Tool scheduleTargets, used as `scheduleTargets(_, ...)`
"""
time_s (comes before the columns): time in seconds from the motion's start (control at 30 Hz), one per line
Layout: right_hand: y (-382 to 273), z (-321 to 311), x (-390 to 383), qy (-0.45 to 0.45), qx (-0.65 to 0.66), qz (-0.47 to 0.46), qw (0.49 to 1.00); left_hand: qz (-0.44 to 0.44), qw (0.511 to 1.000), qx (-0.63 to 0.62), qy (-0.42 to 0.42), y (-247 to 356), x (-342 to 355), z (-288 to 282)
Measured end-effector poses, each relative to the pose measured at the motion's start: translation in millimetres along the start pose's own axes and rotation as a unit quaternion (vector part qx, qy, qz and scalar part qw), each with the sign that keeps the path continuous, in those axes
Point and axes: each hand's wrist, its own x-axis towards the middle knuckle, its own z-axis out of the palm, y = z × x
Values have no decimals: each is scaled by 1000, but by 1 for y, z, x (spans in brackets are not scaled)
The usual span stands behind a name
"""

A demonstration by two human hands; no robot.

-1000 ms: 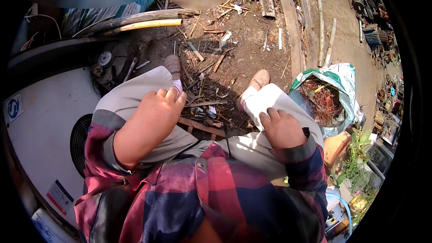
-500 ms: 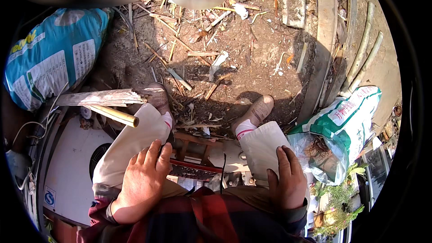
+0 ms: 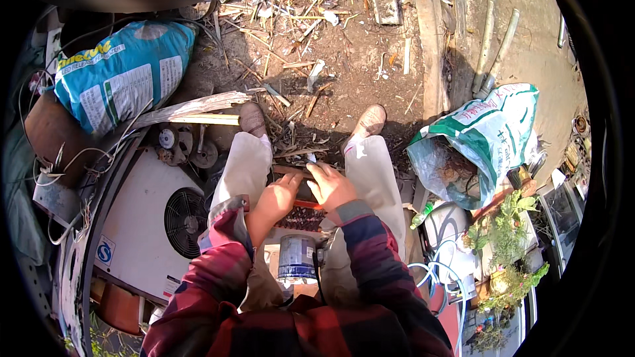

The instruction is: The person sits on the ground in a cluttered outdoor area and sorts through debris, picking up small metal pieces, wires, and wood fragments. They place selected items into a white sack while discarding others back onto the ground.

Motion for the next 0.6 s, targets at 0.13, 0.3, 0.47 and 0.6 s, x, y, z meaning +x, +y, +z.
scheduleTargets(0.13, -13, 28, -62, 95, 117, 26, 988, 22, 998, -33, 45, 2, -90, 19)
scheduleTargets(0.3, -120, -76, -156, 195, 199, 21, 960, -61, 989, -44, 130, 62, -229, -117)
scheduleTargets(0.47, -197, -192, -258, 332, 115, 19, 936, -15, 954, 11, 299, 30, -348, -177)
scheduleTargets(0.6, -199, -226, -341, 409, 233, 36, 882, -51, 945, 17, 323, 46, -413, -237)
